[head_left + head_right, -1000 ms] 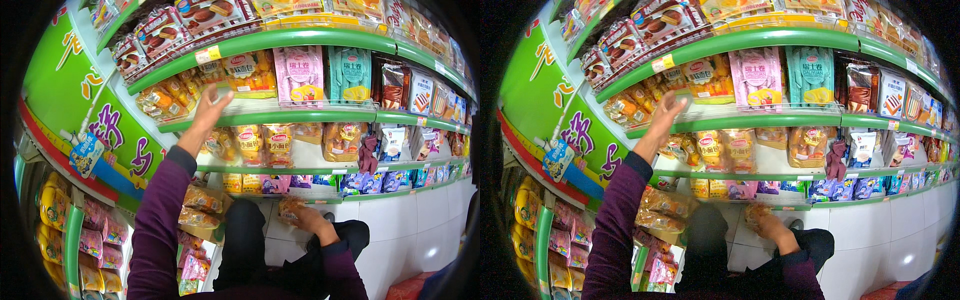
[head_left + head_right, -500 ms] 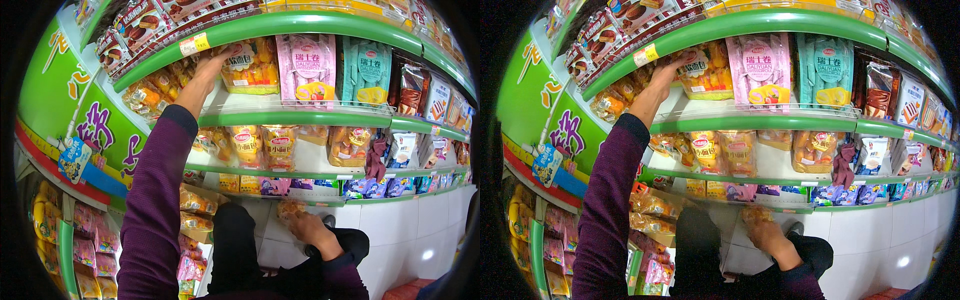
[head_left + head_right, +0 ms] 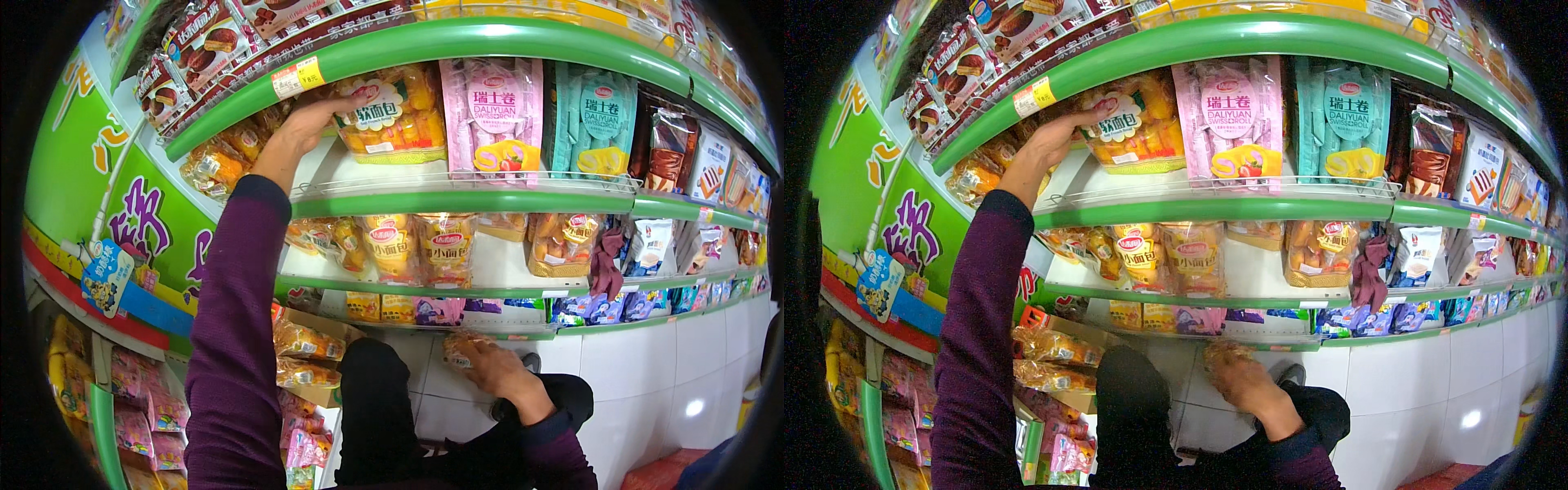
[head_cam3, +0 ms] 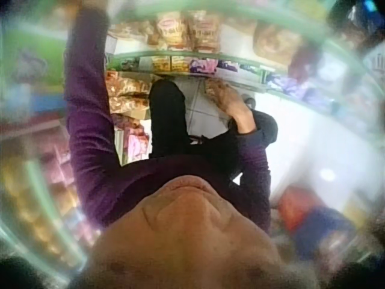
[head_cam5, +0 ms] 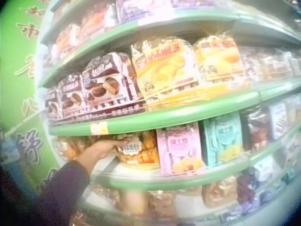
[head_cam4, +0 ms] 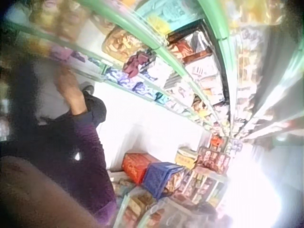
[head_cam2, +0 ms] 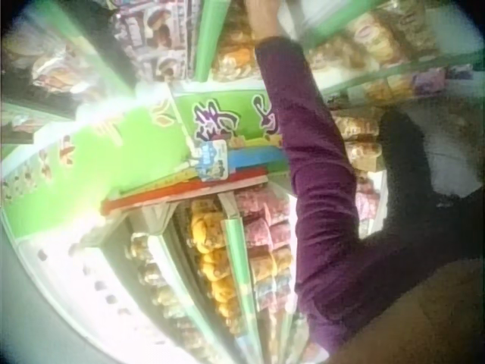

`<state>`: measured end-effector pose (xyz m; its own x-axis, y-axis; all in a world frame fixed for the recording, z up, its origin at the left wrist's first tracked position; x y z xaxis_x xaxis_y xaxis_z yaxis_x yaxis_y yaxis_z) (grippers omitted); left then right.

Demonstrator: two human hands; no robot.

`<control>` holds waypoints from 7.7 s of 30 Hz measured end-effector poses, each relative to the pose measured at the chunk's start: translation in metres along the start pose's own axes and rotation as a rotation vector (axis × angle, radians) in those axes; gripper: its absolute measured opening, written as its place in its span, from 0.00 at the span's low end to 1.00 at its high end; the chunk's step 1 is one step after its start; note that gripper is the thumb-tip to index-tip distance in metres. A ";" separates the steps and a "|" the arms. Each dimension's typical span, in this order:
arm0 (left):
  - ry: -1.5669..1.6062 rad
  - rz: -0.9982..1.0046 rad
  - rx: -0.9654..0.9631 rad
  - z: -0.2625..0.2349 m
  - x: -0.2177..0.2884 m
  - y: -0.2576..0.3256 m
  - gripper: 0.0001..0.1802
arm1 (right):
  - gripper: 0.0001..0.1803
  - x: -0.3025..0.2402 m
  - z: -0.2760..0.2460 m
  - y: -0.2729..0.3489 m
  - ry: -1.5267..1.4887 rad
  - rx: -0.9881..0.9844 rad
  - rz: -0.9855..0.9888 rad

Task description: The person sits on the floor in a grocery aisle and repeatedly takes packaged bread rolls from a cardboard box, then places them onto the lower shelves. The person handles the packages one by one, arranging them in rows on the shelf.

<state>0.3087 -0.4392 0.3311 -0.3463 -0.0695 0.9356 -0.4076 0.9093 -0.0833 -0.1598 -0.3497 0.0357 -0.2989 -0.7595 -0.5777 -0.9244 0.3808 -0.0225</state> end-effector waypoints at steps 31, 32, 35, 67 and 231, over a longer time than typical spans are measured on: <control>-0.114 0.322 0.441 0.116 -0.062 0.417 0.26 | 0.33 0.001 -0.013 0.063 -1.112 0.452 0.139; -0.214 0.211 0.447 0.122 -0.076 0.426 0.25 | 0.38 -0.005 -0.015 0.065 -1.214 0.395 0.106; 0.175 -0.060 0.328 0.162 -0.104 0.434 0.24 | 0.45 -0.007 0.005 0.072 -1.508 0.173 0.004; -0.044 -0.094 -0.046 0.241 -0.225 0.468 0.28 | 0.43 -0.032 0.047 0.097 -0.475 0.179 0.134; -0.681 0.213 -0.231 0.356 -0.425 0.429 0.12 | 0.29 0.074 0.004 0.083 0.056 0.047 0.429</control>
<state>-0.0192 -0.1656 -0.2245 -0.8750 -0.0527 0.4813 -0.1114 0.9893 -0.0944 -0.2574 -0.3722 -0.0117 -0.6671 -0.5544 -0.4976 -0.7024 0.6907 0.1721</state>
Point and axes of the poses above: each hand's wrist, its own y-axis away from the middle knuckle, its own z-axis out of the palm, x = y × z, the point moved 1 cm from there along -y, towards the middle knuckle, and after that the axes turned 1 degree about z, right-handed, at the moved point
